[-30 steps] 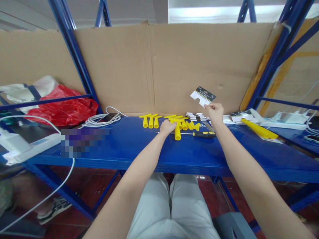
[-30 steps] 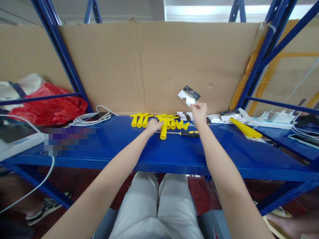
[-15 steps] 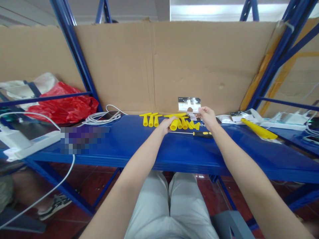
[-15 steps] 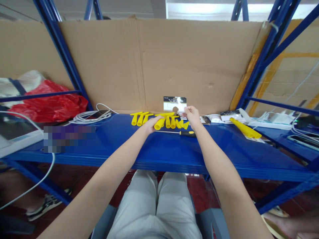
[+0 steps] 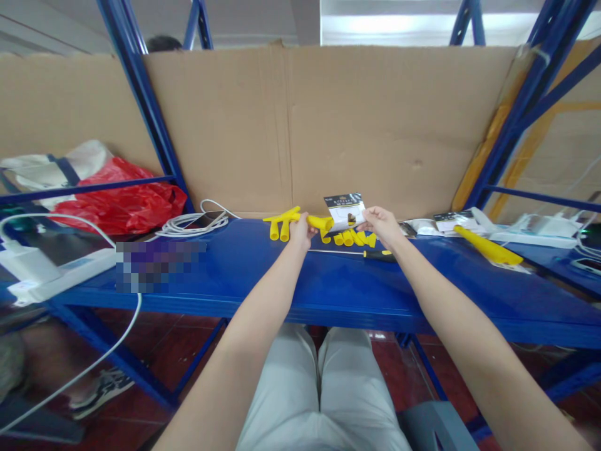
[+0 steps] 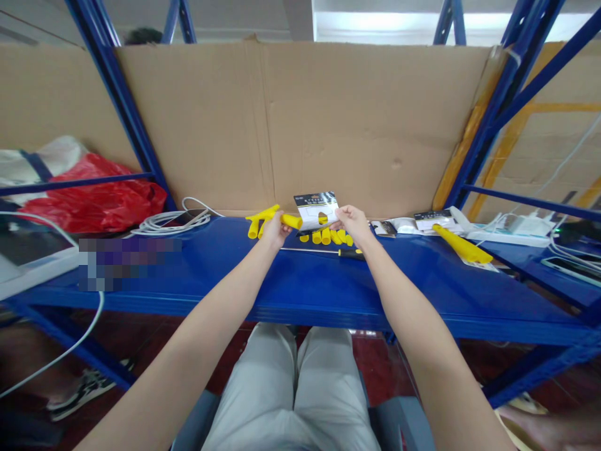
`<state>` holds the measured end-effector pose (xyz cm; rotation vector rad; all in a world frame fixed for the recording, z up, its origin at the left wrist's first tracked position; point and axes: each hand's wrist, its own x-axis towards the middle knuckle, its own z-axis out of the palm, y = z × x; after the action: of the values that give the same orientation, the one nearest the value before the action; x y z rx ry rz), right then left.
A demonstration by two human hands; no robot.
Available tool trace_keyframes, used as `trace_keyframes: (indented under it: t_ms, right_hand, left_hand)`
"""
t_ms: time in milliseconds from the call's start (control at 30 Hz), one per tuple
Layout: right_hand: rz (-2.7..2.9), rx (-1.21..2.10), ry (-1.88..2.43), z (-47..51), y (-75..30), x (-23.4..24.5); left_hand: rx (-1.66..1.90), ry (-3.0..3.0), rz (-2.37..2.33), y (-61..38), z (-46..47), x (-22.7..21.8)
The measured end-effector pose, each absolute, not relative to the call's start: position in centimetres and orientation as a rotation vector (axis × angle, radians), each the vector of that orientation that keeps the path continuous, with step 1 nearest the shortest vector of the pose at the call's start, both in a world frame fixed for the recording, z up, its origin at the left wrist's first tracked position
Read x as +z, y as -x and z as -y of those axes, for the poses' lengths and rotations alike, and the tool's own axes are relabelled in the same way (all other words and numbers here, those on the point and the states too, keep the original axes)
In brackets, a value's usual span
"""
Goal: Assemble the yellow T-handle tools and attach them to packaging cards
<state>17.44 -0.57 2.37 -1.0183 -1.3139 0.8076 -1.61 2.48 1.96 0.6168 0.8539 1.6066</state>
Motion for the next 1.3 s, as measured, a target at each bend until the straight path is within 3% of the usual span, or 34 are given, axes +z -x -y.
trace_keyframes:
  t_ms: [333, 1000, 1300]
  right_hand:
    - [1.409, 0.886, 0.863, -0.6, -16.3, 0.9]
    - [1.517, 0.585, 0.888, -0.9, -15.7, 0.6]
    - [1.454, 0.530, 0.920, -1.6, -16.1, 0.1]
  left_hand:
    - [1.573, -0.775, -0.958, 0.6, -3.0, 1.5]
    - [1.440, -0.834, -0.964, 0.8, -2.4, 1.4]
    - [1.384, -1.165, -0.965, 0.5, -2.4, 0.9]
